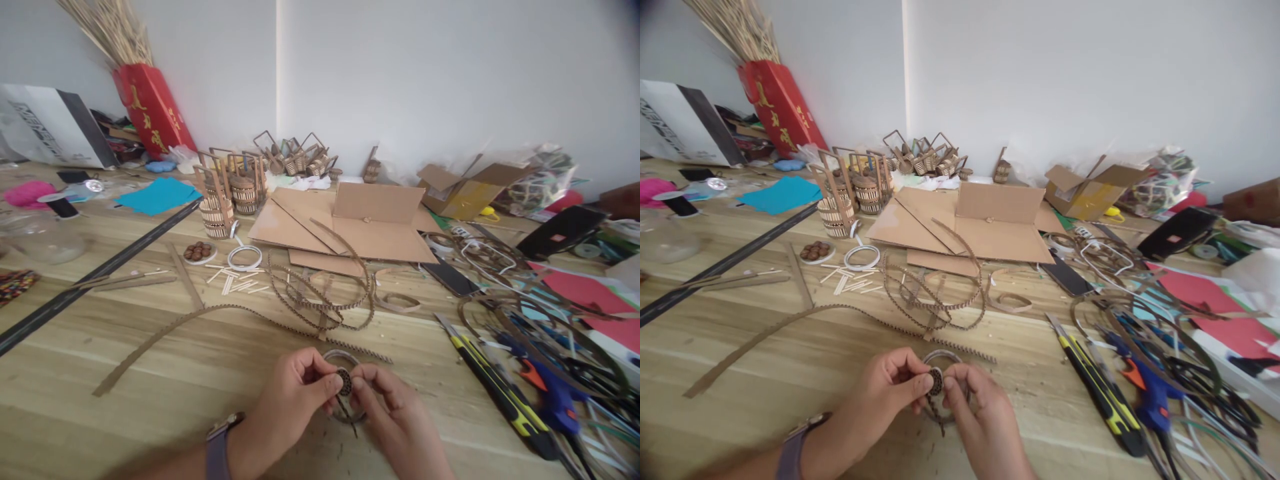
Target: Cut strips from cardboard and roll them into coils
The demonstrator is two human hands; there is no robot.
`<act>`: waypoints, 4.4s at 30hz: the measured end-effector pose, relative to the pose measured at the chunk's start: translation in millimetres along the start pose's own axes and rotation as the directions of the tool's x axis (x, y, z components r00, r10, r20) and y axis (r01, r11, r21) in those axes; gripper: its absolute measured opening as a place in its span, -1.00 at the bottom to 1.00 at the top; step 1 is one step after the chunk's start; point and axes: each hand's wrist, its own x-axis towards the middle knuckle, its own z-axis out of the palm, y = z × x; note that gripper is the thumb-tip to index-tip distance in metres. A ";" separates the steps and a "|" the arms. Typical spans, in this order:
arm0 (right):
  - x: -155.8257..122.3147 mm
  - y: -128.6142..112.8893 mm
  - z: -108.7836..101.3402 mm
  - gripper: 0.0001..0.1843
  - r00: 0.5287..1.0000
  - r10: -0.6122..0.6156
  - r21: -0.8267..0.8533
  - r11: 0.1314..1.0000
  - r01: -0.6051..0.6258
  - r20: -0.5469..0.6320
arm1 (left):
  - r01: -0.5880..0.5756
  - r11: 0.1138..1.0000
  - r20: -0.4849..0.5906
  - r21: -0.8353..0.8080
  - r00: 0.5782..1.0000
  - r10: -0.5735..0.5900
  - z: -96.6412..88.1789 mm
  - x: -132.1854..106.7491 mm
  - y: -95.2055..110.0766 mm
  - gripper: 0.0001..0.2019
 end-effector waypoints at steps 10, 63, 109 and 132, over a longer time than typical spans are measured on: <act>-0.9 0.9 -3.9 -0.73 0.997 -0.076 -0.078 0.994 0.075 -0.004 | -0.001 1.000 -0.019 -0.013 1.000 0.001 -1.2 2.5 -1.1 -0.73; 0.3 3.6 -2.9 -0.80 0.953 -0.299 -0.368 0.893 0.260 -0.054 | -0.013 0.998 0.002 0.058 1.000 0.013 -1.6 1.5 -7.9 -0.75; 13.2 1.4 -20.0 -0.85 0.954 -0.275 -0.333 0.917 0.221 -0.124 | 0.196 0.908 0.118 -0.369 0.979 -0.164 -7.6 4.8 9.9 -0.54; 0.0 -16.9 -6.9 -0.78 0.682 -0.730 -0.258 0.651 0.714 0.043 | 0.155 0.892 -0.040 -0.424 0.981 -0.190 -4.0 7.2 11.0 -0.56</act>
